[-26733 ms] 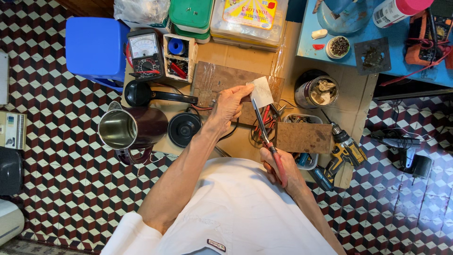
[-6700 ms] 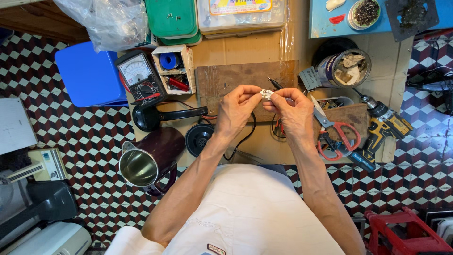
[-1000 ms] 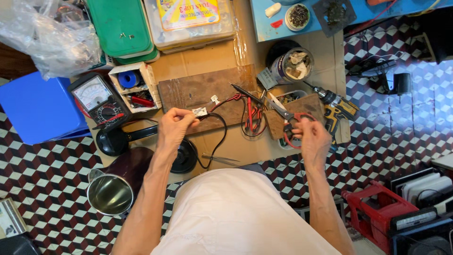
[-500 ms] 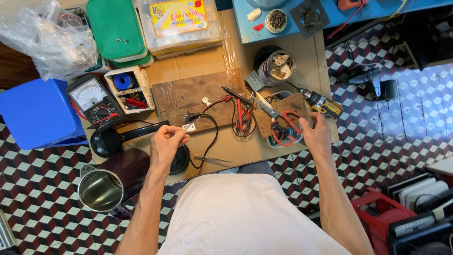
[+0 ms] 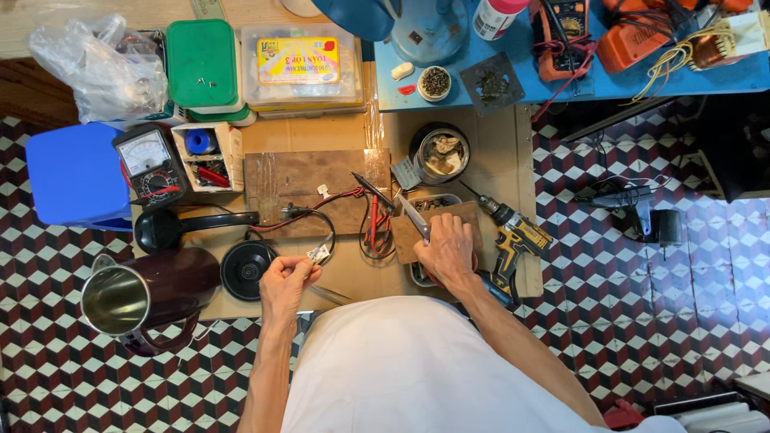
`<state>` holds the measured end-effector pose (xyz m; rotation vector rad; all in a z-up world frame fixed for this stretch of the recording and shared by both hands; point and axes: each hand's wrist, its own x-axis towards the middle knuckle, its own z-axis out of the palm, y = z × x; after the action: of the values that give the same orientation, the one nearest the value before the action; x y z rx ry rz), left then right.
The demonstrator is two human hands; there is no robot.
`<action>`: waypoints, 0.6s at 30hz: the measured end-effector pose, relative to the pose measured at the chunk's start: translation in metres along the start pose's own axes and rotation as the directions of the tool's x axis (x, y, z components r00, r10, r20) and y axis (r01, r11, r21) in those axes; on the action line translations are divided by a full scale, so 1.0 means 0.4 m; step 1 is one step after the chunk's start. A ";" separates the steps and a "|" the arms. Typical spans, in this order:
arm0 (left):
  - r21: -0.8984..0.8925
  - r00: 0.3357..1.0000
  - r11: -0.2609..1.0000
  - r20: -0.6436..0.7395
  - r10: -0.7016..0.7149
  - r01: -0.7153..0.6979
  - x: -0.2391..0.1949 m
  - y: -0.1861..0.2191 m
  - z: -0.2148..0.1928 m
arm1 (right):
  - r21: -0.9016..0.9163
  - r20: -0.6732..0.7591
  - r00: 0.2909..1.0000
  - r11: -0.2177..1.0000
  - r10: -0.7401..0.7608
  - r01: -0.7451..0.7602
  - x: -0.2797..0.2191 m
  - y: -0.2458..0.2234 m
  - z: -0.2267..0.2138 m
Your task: The person tests a small white electrical component with multimeter probes, then uses scissors to cut a piece of white tape and wraps it around the component. The person continues to adjust the component and tape with both hands.
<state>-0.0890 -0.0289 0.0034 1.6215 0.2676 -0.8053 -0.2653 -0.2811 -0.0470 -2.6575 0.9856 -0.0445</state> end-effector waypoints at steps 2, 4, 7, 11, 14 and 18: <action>-0.029 1.000 0.999 0.006 0.020 -0.019 -0.015 -0.013 0.032 | 0.095 0.020 0.994 0.990 0.106 -0.107 0.009 0.037 -0.009; -0.041 0.999 0.999 -0.004 0.032 -0.032 -0.029 -0.017 0.055 | 0.265 0.043 0.958 0.922 0.283 -0.284 0.021 0.085 -0.033; -0.039 0.999 0.999 -0.037 0.036 -0.037 -0.053 -0.012 0.077 | 0.324 0.200 0.855 0.792 0.478 -0.518 0.057 0.200 -0.102; -0.045 0.996 0.998 -0.081 0.045 -0.049 -0.093 -0.009 0.093 | 0.068 0.280 0.826 0.849 0.488 -0.525 0.180 0.361 -0.170; -0.080 0.990 0.994 -0.126 0.058 -0.069 -0.122 -0.005 0.091 | -0.077 0.253 0.888 0.923 0.385 -0.378 0.286 0.420 -0.164; -0.113 0.978 0.989 -0.194 0.070 -0.093 -0.156 -0.001 0.077 | -0.077 0.110 0.990 0.994 0.089 -0.081 0.380 0.456 -0.135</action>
<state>-0.1456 -0.0413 0.0421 1.5849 0.3762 -0.5612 -0.2719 -0.5240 -0.0607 -2.6460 1.0805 0.1624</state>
